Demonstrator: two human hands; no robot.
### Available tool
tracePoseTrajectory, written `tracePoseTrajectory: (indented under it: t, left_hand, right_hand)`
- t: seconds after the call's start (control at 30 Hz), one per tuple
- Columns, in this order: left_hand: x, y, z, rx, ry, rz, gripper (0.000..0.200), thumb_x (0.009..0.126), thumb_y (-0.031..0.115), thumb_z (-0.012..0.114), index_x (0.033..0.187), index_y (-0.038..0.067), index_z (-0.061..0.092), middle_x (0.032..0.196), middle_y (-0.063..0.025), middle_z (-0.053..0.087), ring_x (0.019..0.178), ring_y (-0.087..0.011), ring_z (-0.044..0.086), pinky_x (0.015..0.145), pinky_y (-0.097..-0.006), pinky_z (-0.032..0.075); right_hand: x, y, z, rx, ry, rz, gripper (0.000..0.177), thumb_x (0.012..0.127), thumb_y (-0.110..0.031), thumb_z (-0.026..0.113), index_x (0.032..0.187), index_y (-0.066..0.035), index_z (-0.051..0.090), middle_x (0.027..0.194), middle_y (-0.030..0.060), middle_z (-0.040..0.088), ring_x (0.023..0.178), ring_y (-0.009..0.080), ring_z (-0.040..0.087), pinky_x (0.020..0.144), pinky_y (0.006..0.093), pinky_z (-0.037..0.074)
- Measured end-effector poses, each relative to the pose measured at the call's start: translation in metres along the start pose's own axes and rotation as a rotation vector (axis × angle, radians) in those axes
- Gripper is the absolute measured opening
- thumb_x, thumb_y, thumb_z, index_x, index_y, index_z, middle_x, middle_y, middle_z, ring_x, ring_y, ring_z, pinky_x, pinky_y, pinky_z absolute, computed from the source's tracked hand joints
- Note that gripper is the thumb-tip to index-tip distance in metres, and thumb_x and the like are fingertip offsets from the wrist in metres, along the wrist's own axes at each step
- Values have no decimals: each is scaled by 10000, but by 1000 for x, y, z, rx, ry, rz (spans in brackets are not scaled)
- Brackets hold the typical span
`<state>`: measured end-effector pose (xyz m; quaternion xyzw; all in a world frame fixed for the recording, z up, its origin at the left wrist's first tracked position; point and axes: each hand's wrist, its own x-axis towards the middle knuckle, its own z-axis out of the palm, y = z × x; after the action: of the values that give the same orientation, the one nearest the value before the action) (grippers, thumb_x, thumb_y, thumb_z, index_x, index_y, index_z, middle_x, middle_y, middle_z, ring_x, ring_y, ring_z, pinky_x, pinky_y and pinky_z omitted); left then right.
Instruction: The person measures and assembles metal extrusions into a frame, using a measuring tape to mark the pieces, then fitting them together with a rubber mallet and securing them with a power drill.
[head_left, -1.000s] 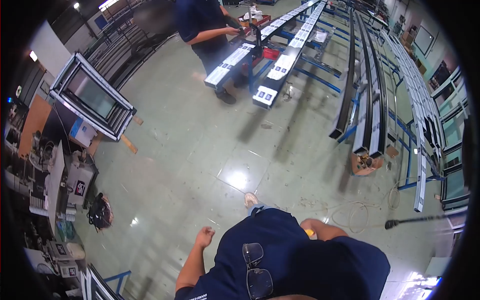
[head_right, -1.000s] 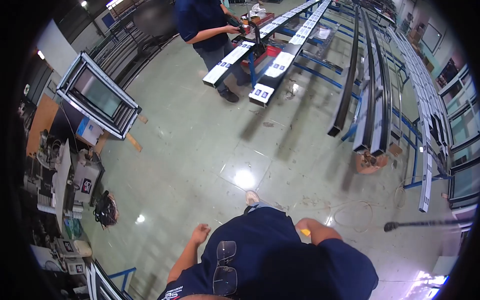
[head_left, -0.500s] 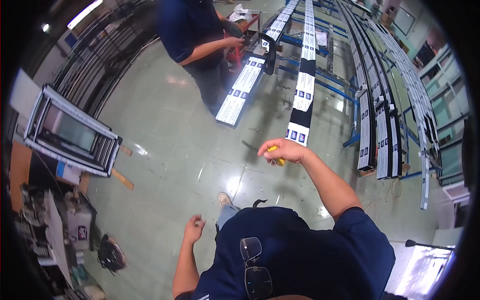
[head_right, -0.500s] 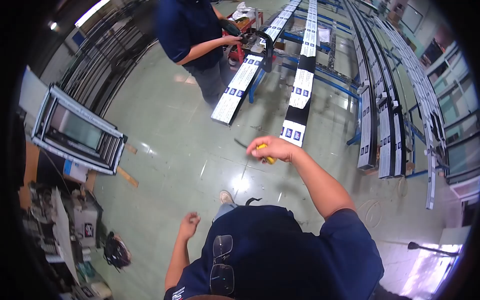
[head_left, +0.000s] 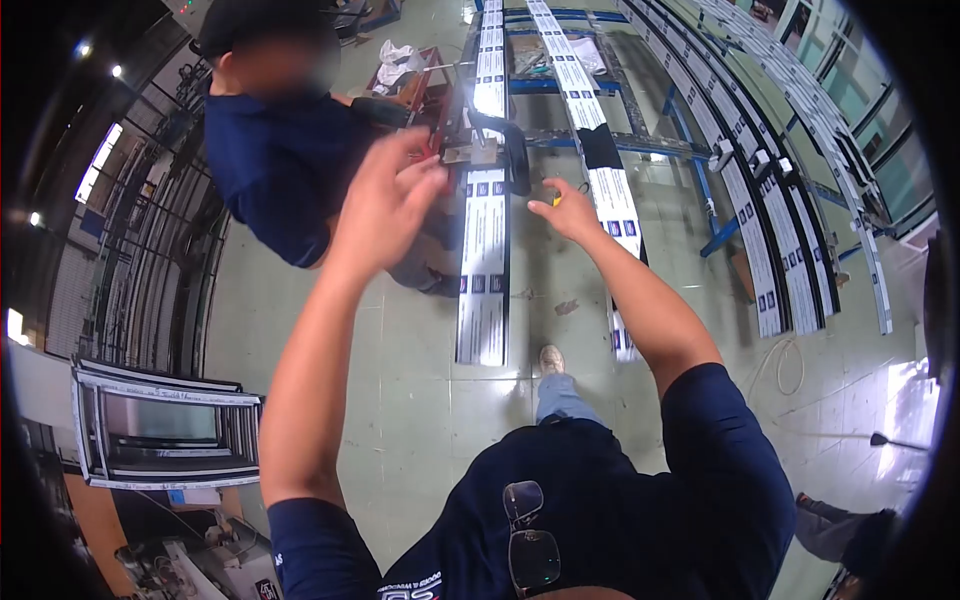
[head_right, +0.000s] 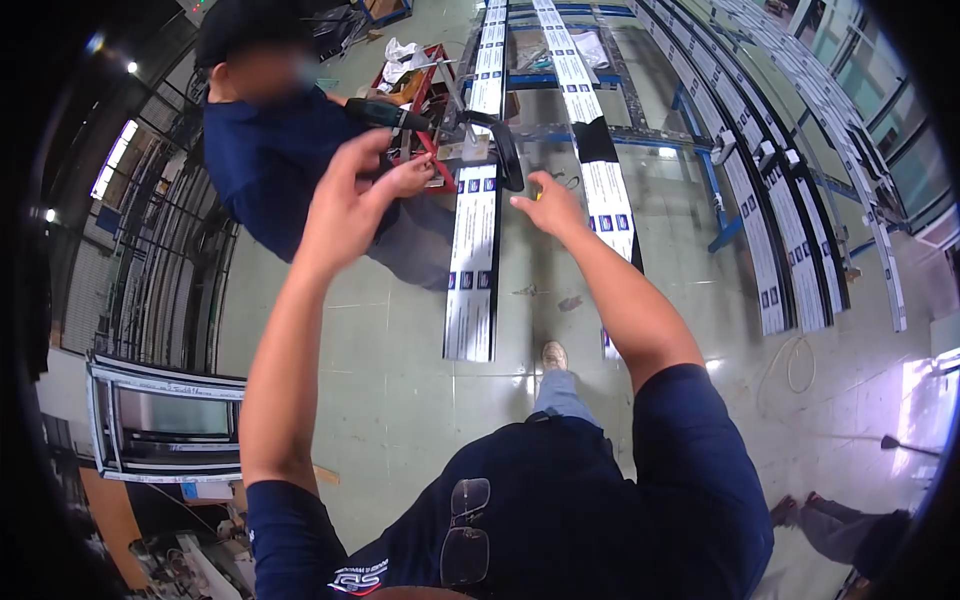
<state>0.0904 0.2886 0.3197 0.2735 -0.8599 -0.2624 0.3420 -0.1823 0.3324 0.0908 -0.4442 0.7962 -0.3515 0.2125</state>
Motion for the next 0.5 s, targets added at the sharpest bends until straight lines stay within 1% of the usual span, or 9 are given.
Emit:
tracePoseTrajectory:
  t: [0.07,0.13,0.17,0.2,0.23,0.27,0.33,0.43,0.5]
  left_hand:
    - [66,-25,15,197,50,84,484,889,243,718,1299,22,583,1227,-196,625,1109,-319,641,943,-411,501]
    - [129,-59,34,298,108,137,474,885,275,711,1274,24,607,1222,-208,629,1109,-361,628,973,-426,482]
    - [152,-73,45,320,157,142,447,881,284,713,1247,41,634,1191,-212,643,1114,-377,612,975,-438,476]
    - [177,-88,55,353,173,107,429,882,308,712,1229,63,653,1163,-188,657,1127,-371,594,994,-441,456]
    - [195,-104,62,428,178,171,428,881,320,715,1223,70,658,1165,-173,658,1139,-366,584,1004,-442,446]
    - [210,-114,70,497,183,235,427,880,333,718,1216,76,664,1167,-157,660,1150,-362,574,1015,-444,436]
    - [234,-144,87,520,204,226,425,878,375,717,1199,98,680,1180,-111,662,1181,-349,549,1026,-451,422]
    - [245,-164,104,510,161,191,436,882,419,706,1203,124,685,1199,-100,660,1205,-336,536,1048,-458,386]
    - [247,-173,115,500,157,223,442,888,460,692,1192,140,696,1200,-93,666,1223,-319,528,1078,-483,325]
  right_hand:
    - [51,1,7,-67,47,27,705,802,-525,775,1369,-168,559,1231,180,666,1148,355,640,981,445,506]
    - [88,6,15,-34,19,18,722,798,-550,767,1385,-191,547,1242,186,649,1171,377,618,986,467,501]
    - [103,5,18,-99,12,11,731,798,-556,764,1393,-197,539,1259,189,638,1185,391,603,995,475,493]
    - [119,3,20,-164,7,2,740,798,-563,762,1402,-203,531,1276,191,627,1199,406,587,1003,484,486]
    - [132,3,22,-197,-10,-8,748,795,-568,763,1413,-220,525,1285,191,621,1221,432,560,1017,494,472]
    - [141,1,22,-194,-27,9,748,795,-568,763,1413,-220,525,1285,191,621,1221,432,560,1017,494,472]
    - [154,-3,21,-228,-90,-16,752,789,-574,765,1416,-233,526,1287,179,623,1220,426,557,1016,482,473]
    - [162,-7,16,-231,-152,-53,686,810,-561,751,1382,-231,568,1255,158,632,1182,409,564,992,478,487]
    - [169,-6,17,-229,-171,-64,640,827,-549,740,1360,-228,592,1231,152,638,1164,404,569,982,478,492]
